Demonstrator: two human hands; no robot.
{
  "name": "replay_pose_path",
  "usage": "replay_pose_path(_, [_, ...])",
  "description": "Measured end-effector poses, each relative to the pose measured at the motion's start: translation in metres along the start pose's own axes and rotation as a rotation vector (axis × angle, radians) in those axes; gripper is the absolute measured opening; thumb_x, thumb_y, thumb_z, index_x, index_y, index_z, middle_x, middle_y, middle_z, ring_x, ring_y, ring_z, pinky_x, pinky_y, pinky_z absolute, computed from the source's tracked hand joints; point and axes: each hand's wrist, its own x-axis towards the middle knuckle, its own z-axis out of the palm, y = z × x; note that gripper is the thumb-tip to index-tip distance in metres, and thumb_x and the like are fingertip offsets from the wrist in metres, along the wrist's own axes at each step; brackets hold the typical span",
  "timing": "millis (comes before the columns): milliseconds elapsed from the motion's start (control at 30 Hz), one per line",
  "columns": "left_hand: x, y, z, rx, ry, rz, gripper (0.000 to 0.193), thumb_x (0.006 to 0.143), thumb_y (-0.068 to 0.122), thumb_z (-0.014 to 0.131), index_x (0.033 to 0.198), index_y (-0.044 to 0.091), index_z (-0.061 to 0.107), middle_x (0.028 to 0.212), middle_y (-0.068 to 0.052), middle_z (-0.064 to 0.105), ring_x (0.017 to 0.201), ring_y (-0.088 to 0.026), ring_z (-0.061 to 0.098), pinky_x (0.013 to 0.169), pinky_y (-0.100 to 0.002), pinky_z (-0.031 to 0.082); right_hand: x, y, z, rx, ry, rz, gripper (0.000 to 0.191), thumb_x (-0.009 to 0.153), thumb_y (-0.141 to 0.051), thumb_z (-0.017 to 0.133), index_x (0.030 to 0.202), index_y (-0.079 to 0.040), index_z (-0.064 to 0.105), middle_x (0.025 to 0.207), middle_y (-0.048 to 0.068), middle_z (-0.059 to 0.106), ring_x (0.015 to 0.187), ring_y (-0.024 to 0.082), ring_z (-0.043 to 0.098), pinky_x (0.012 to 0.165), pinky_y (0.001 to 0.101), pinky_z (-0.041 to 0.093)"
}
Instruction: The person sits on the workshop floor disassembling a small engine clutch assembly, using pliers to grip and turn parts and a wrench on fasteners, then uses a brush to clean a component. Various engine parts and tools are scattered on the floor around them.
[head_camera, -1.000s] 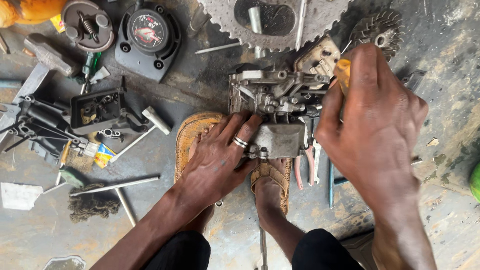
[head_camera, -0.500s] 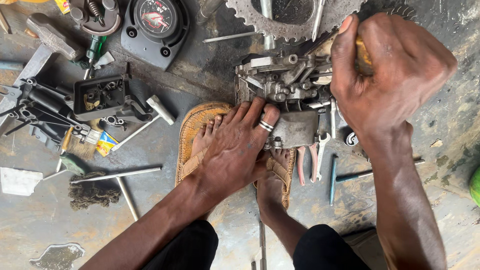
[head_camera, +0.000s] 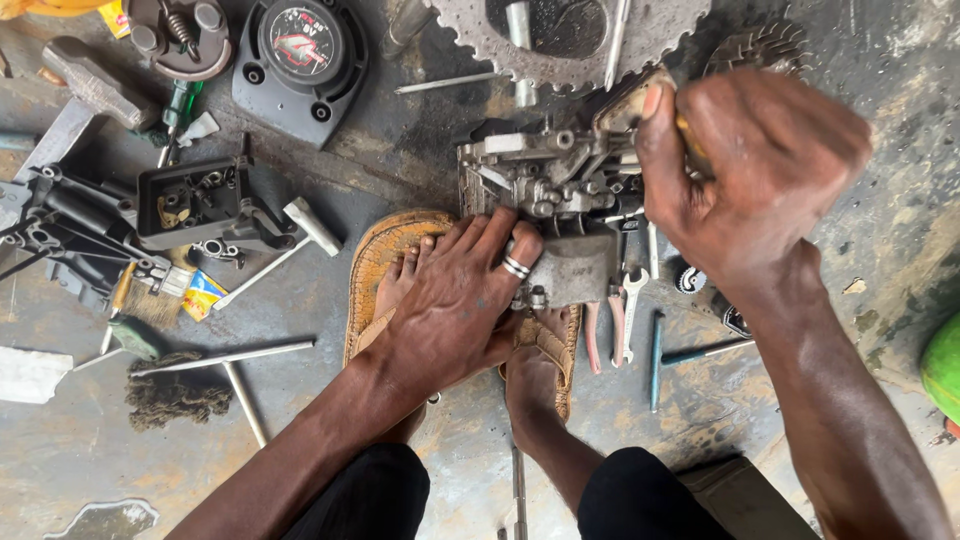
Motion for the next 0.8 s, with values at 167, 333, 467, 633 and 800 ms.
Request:
replay_pose_path(167, [0.001,0.001,0.000,0.004,-0.003,0.027,0.090,0.054,0.013,0.088,0.131,0.000,0.044,0.129,-0.027,0.049,0.122,-0.045,0.051,0.109,-0.057,0.040,-0.006,0.005,-0.002,0.023,-0.008,-0.031,0.033,0.111,-0.007,0.069,0.079,-0.005,0.059,0.063,0.002,0.047,0.050,0.011,0.043,0.050,0.0300,0.028])
replay_pose_path(333, [0.002,-0.001,0.000,0.016,-0.031,0.017,0.092,0.052,0.015,0.088,0.131,0.000,0.045,0.131,-0.027,0.049,0.123,-0.045,0.051,0.105,-0.057,0.041,-0.008,0.012,-0.002,0.023,-0.001,-0.092,0.039,0.105,-0.004,0.075,0.071,-0.002,0.059,0.056,0.005,0.045,0.048,0.015,0.042,0.048,0.0339,0.027])
replay_pose_path(467, [0.001,0.000,0.001,0.057,0.009,0.054,0.091,0.051,0.015,0.086,0.130,0.000,0.044,0.130,-0.027,0.048,0.122,-0.045,0.051,0.105,-0.058,0.041,-0.007,0.013,-0.006,0.037,-0.018,-0.120,0.028,0.112,-0.003,0.065,0.085,-0.004,0.059,0.069,0.002,0.052,0.059,0.010,0.050,0.053,0.0269,0.032])
replay_pose_path(633, [0.004,0.009,-0.005,0.040,-0.076,-0.078,0.086,0.057,0.013,0.085,0.131,-0.001,0.043,0.127,-0.026,0.049,0.119,-0.045,0.052,0.096,-0.059,0.044,0.007,0.004,-0.001,-0.129,-0.076,-0.047,0.036,0.106,-0.007,0.077,0.076,-0.005,0.057,0.054,0.001,0.046,0.040,0.011,0.037,0.040,0.0293,0.028])
replay_pose_path(800, [0.004,0.004,-0.020,0.043,0.016,-0.023,0.075,0.068,0.008,0.081,0.133,0.000,0.046,0.131,-0.027,0.050,0.121,-0.046,0.054,0.102,-0.057,0.045,0.010,-0.026,-0.015,-0.232,-0.247,0.196,0.027,0.114,-0.015,0.066,0.089,-0.006,0.060,0.058,-0.002,0.048,0.040,0.008,0.036,0.040,0.0271,0.025])
